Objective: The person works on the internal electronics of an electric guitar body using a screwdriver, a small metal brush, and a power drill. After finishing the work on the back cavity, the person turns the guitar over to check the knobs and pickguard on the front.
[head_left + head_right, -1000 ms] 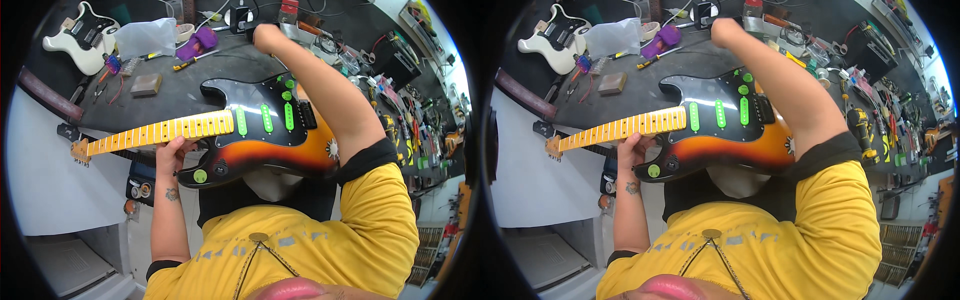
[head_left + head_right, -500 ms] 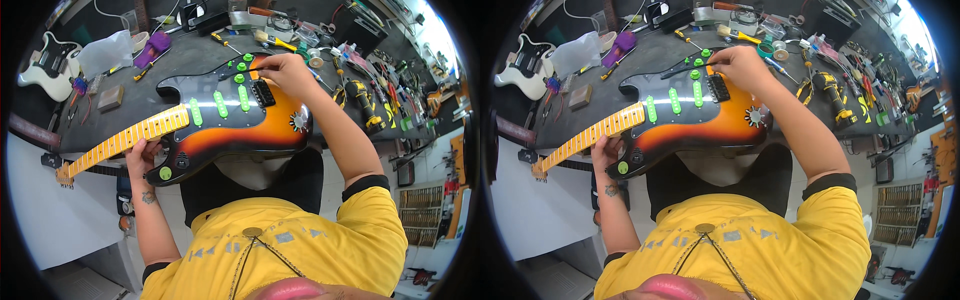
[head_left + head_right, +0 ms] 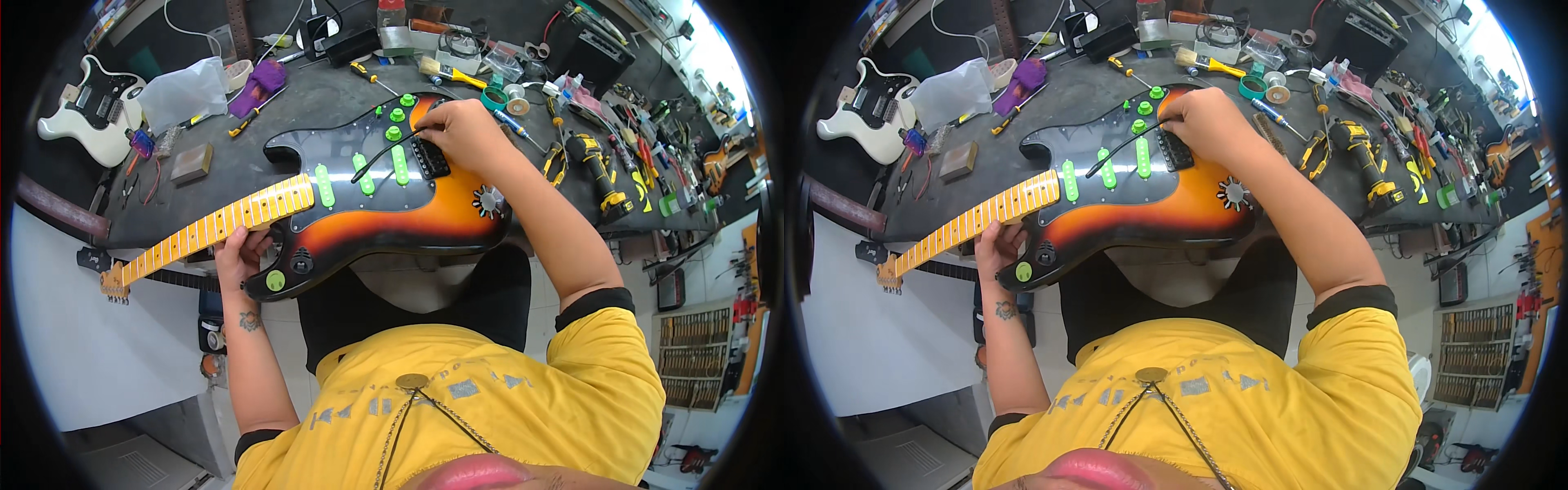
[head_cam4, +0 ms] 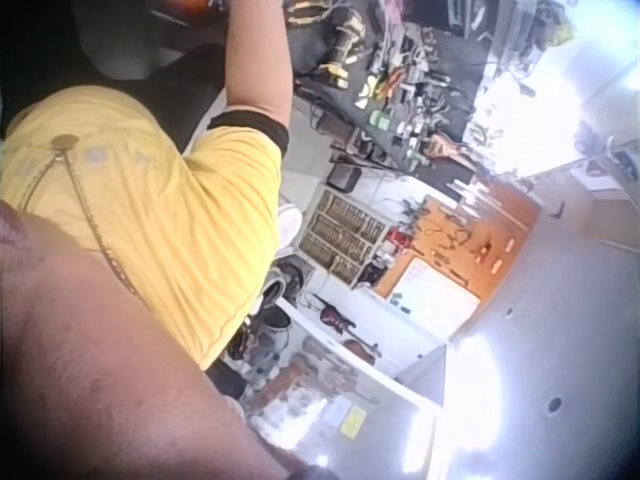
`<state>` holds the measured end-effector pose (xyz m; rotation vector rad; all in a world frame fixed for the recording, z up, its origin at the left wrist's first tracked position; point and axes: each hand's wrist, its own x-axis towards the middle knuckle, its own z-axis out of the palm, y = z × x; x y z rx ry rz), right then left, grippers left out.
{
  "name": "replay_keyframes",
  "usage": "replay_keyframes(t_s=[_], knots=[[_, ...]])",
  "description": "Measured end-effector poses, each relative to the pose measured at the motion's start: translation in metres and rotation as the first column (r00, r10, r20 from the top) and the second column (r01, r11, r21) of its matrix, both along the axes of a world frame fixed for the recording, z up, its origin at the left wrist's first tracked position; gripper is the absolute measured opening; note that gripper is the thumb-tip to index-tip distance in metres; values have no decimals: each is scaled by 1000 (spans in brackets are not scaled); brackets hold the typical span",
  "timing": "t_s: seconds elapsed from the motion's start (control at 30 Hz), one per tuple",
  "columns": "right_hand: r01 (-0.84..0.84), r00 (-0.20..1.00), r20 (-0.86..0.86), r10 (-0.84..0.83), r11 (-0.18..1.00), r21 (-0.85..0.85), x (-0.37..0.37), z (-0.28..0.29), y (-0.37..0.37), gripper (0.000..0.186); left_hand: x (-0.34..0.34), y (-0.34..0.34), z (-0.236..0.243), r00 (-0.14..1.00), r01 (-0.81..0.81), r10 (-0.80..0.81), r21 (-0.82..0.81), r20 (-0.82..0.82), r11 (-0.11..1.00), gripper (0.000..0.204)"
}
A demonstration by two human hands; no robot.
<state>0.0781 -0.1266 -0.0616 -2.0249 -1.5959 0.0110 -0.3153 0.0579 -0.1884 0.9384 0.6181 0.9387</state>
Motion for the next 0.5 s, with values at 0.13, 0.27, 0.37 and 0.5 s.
replay_keyframes(t_s=[0.13, 0.27, 0.37, 0.5], knots=[[72, 996, 72, -60, 984, -163, -7, 18, 5, 23, -2, -1, -2, 1000, -20, 20, -12, -13, 1000, 42], [99, 992, 95, -80, 972, -214, -11, 24, 6, 22, -3, 3, -3, 1000, -1, 0, -19, -25, 1000, 44], [144, 988, 93, -127, 965, -220, -15, 23, 7, 23, -1, 3, -5, 999, -18, 20, -45, 39, 999, 44], [232, 953, 253, -164, 936, -264, -21, 23, 11, 27, -3, 5, -9, 999, -10, 12, -39, 51, 999, 44]])
